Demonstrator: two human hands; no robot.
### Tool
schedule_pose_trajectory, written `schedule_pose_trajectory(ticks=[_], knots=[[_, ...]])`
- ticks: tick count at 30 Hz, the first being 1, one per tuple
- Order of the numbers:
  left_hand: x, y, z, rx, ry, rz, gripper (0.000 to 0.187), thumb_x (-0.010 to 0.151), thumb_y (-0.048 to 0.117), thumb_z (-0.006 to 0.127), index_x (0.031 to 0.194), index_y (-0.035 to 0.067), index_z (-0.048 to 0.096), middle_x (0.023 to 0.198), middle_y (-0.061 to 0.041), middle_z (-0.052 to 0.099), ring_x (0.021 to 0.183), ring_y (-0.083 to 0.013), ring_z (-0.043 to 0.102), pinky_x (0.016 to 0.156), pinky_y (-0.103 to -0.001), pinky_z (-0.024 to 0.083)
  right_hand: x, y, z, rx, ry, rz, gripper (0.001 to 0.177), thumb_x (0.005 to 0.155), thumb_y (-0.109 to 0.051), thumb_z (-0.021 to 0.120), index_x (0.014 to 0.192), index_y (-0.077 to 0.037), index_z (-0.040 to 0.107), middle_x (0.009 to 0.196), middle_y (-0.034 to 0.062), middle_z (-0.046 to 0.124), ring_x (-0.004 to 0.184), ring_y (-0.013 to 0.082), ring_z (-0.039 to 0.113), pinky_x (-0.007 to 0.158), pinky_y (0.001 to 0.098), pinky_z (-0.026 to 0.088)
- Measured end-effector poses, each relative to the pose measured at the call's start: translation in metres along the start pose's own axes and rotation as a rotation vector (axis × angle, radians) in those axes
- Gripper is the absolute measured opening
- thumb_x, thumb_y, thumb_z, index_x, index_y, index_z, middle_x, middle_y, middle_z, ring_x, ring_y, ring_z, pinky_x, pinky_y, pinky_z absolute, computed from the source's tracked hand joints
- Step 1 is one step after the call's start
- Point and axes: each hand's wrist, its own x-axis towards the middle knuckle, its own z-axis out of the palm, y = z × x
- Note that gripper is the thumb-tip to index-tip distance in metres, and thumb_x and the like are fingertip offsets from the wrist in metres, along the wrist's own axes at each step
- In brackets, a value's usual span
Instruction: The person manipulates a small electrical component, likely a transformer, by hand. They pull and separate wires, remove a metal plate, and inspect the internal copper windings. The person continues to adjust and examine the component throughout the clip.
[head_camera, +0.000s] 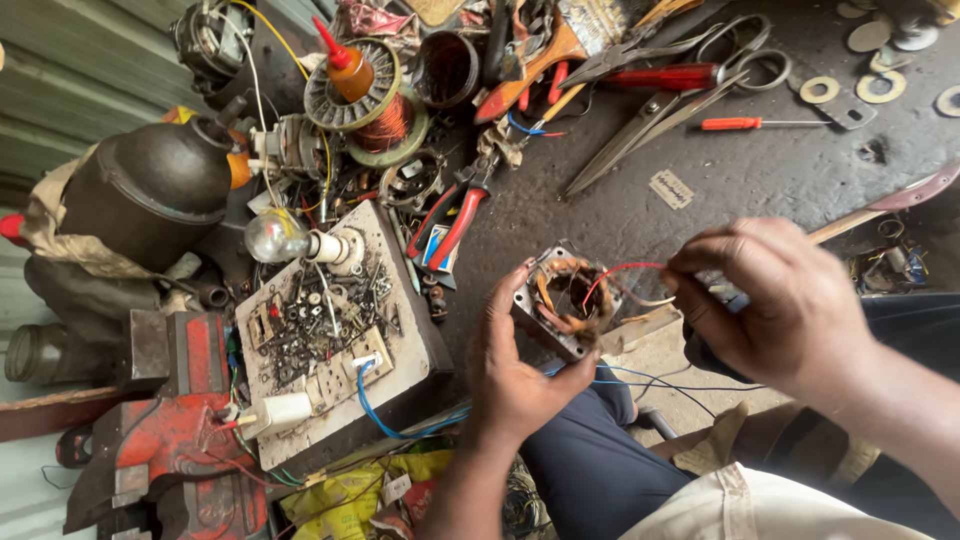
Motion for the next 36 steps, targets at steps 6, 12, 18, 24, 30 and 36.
schedule_pose_trajectory(ticks=[6,12,18,24,30,36], knots=[[-0.014,-0.007,0.044,0.007,0.280,-0.143,0.093,0.078,0.023,0.091,0.151,-0.003,0.041,0.140,-0.023,0.063,0.130,-0.0327,0.067,0.113,-0.042,0.053,0.018,-0.018,-0.016,-0.045,-0.004,-0.043,0.023,0.081,-0.011,0.082,0.100,-0.005,0.070,0.097,0.0104,0.072,0.089,0.0298,0.070,0.080,0.0401,0.055],[-0.011,-0.010,0.068,0.082,0.391,-0.195,0.096,0.078,0.029,0.094,0.151,-0.002,0.039,0.138,-0.024,0.063,0.124,-0.0349,0.069,0.105,-0.042,0.057,0.019,-0.037,-0.012,0.040,-0.032,-0.142,0.023,0.080,-0.008,0.080,0.102,-0.008,0.070,0.102,0.0087,0.071,0.098,0.0293,0.071,0.087,0.0422,0.055],[-0.011,-0.006,0.075,0.004,0.374,-0.314,0.099,0.073,0.028,0.097,0.149,-0.001,0.041,0.131,-0.020,0.066,0.112,-0.0325,0.074,0.097,-0.040,0.061,-0.002,-0.049,0.002,0.068,-0.083,-0.274,0.028,0.079,-0.014,0.082,0.103,-0.008,0.071,0.103,0.0070,0.070,0.094,0.0276,0.068,0.089,0.0446,0.053],[-0.017,-0.004,0.072,0.141,0.394,-0.169,0.097,0.072,0.029,0.098,0.141,-0.003,0.039,0.139,-0.026,0.059,0.125,-0.0395,0.065,0.110,-0.045,0.053,-0.029,-0.055,0.015,-0.005,-0.168,-0.440,0.032,0.077,-0.021,0.074,0.106,-0.009,0.072,0.101,0.0055,0.070,0.095,0.0229,0.069,0.095,0.0467,0.047],[-0.027,-0.004,0.063,0.341,0.376,-0.156,0.093,0.066,0.040,0.097,0.131,-0.001,0.044,0.127,-0.023,0.062,0.118,-0.0439,0.064,0.115,-0.057,0.045,-0.052,-0.055,0.024,0.008,-0.210,-0.392,0.028,0.080,-0.023,0.076,0.105,-0.009,0.072,0.102,0.0031,0.068,0.096,0.0188,0.069,0.096,0.0447,0.047],[-0.037,-0.004,0.054,0.352,0.304,-0.205,0.100,0.073,0.046,0.094,0.142,-0.004,0.041,0.130,-0.023,0.061,0.124,-0.0462,0.061,0.119,-0.058,0.043,-0.069,-0.044,0.031,-0.006,-0.307,-0.351,0.031,0.076,-0.021,0.073,0.104,-0.011,0.072,0.104,0.0033,0.069,0.097,0.0206,0.068,0.097,0.0473,0.046]])
